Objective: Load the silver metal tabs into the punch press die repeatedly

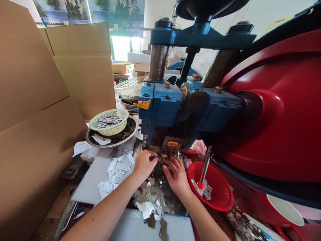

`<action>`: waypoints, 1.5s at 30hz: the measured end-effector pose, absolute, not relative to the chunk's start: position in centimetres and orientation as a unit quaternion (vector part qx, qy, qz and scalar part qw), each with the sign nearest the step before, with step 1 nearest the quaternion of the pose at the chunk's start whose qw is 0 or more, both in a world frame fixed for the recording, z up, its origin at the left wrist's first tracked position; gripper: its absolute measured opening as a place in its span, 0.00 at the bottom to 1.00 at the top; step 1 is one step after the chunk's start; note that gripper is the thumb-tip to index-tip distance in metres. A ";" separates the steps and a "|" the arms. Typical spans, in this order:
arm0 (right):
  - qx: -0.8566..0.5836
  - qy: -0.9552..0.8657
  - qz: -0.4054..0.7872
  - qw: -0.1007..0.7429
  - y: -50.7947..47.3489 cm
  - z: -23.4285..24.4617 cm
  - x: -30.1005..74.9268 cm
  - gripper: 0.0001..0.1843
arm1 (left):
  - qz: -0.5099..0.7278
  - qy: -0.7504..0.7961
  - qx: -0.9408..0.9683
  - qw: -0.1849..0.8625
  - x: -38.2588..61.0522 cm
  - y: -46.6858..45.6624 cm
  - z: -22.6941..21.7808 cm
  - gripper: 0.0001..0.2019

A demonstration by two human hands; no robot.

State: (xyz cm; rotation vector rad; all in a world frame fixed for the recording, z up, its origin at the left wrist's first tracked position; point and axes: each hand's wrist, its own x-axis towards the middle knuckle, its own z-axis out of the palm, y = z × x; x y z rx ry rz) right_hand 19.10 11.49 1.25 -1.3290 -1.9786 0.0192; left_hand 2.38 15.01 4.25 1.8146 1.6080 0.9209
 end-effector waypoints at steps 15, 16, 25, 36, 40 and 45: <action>-0.560 -0.759 0.016 0.332 10.9 3.3 18.8 0.15 | 0.360 0.584 0.668 0.287 2.3 15.8 3.1 0.10; -0.569 -0.735 0.058 0.364 10.5 2.8 19.4 0.16 | 0.368 0.588 0.663 0.283 1.9 15.7 3.3 0.11; -0.544 -0.362 0.426 0.625 3.3 0.9 24.0 0.24 | 0.309 0.557 0.716 0.285 -4.2 10.9 4.8 0.07; -0.602 -0.401 0.397 0.565 6.9 -0.2 22.3 0.30 | 0.017 0.485 0.806 0.338 -12.6 3.1 5.8 0.25; -0.631 -0.536 0.308 0.468 11.6 1.1 19.9 0.23 | 0.017 0.489 0.820 0.296 -13.0 2.9 4.5 0.12; -0.658 -0.548 0.267 0.442 13.6 1.7 20.1 0.15 | 0.106 0.482 0.839 0.228 -11.0 3.7 3.0 0.03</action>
